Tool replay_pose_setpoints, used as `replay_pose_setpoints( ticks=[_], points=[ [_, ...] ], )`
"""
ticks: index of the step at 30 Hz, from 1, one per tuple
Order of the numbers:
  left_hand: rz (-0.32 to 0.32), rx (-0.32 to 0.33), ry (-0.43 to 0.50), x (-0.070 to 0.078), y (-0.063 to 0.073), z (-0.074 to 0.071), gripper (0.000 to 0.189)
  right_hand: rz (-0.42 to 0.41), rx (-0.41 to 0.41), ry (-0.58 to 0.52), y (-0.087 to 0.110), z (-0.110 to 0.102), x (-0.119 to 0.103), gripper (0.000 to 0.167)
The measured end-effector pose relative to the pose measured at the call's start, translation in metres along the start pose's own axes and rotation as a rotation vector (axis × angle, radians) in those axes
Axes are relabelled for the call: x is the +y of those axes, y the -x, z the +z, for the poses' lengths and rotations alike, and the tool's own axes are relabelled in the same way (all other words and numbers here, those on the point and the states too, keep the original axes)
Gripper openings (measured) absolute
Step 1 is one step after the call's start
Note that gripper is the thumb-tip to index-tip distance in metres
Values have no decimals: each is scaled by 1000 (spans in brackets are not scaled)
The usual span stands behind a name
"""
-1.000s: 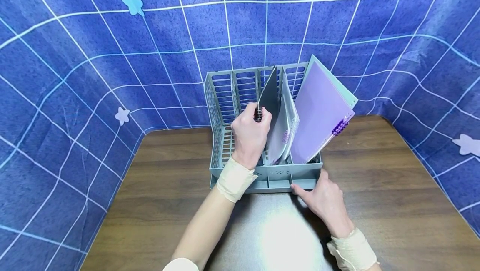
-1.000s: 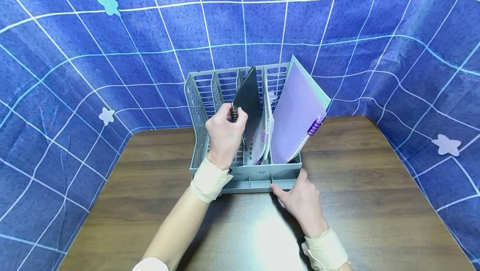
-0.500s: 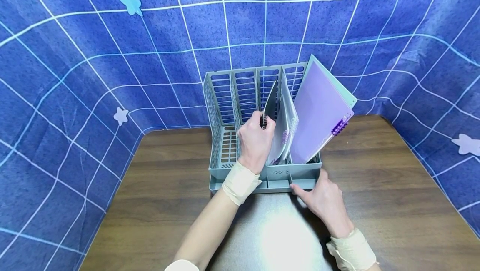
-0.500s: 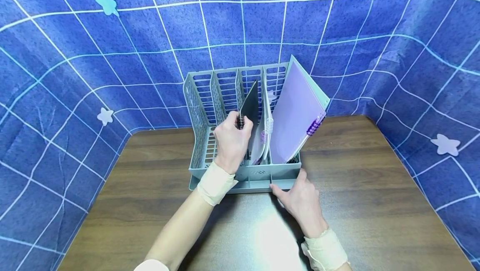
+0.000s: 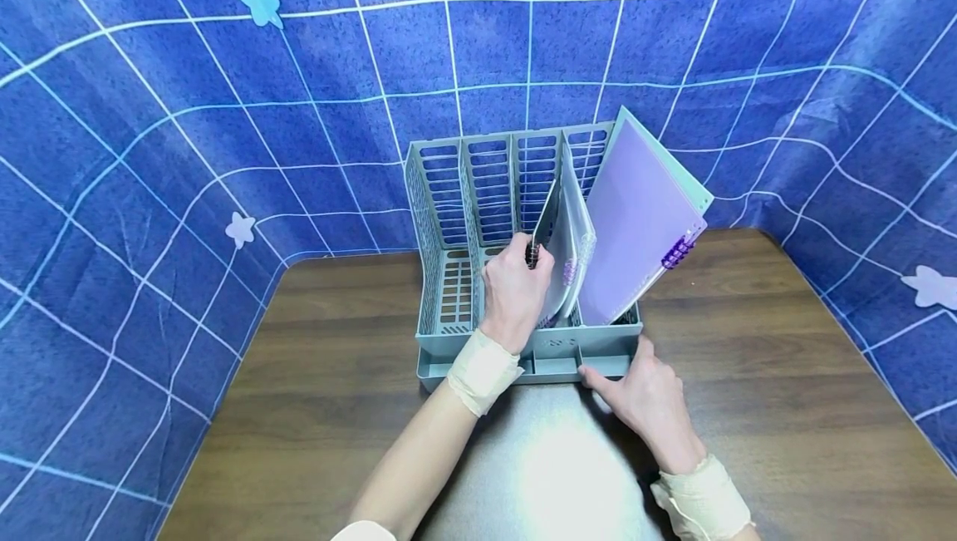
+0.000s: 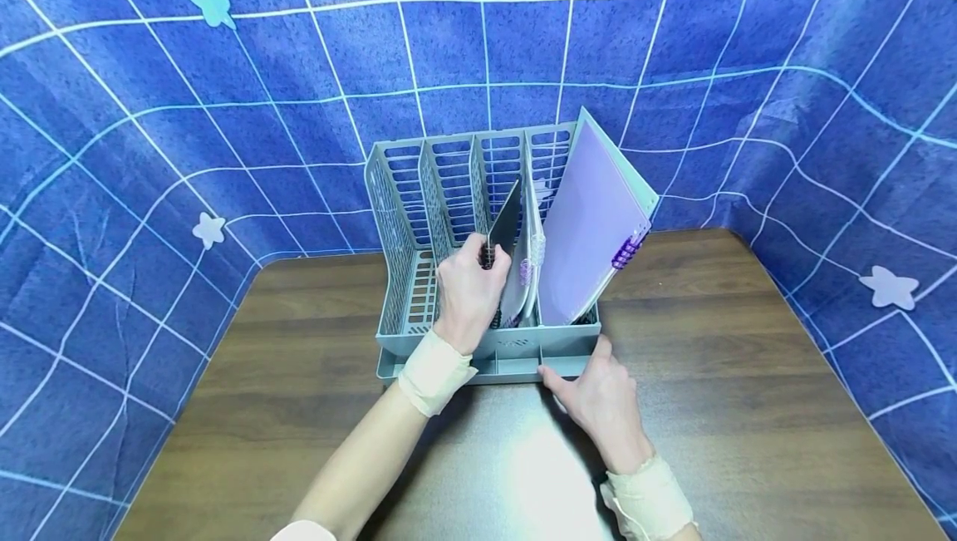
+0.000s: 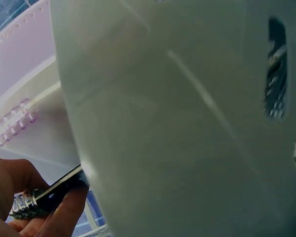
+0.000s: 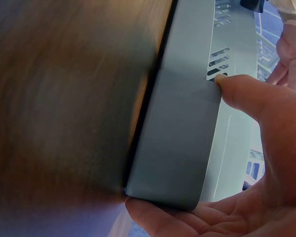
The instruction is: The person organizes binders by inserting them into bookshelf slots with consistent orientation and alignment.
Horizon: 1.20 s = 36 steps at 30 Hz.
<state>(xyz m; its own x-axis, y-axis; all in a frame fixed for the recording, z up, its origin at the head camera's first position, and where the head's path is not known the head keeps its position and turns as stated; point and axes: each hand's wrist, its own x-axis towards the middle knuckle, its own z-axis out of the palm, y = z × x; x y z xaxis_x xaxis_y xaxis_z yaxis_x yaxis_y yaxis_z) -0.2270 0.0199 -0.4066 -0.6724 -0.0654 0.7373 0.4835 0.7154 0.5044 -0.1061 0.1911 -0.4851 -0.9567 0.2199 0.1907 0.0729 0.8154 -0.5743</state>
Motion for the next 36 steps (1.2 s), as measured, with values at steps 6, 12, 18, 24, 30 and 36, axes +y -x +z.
replay_pose_setpoints(
  ticks=[6,12,18,24,30,36],
  points=[
    [10,-60,-18,1,5,1,7,7,-8,-8,-1,0,1,93],
    [40,-189,-10,-1,6,-5,22,15,-21,2,-2,0,1,95],
    [33,-384,56,-5,5,-15,39,14,-21,6,-2,0,1,97],
    [63,-485,125,-10,6,-18,44,10,-24,8,-2,-1,1,99],
    [102,-492,137,-10,8,-16,43,6,-22,9,-3,-1,1,100],
    [102,-494,131,-9,9,-16,44,11,-28,7,-2,-1,1,98]
  ],
)
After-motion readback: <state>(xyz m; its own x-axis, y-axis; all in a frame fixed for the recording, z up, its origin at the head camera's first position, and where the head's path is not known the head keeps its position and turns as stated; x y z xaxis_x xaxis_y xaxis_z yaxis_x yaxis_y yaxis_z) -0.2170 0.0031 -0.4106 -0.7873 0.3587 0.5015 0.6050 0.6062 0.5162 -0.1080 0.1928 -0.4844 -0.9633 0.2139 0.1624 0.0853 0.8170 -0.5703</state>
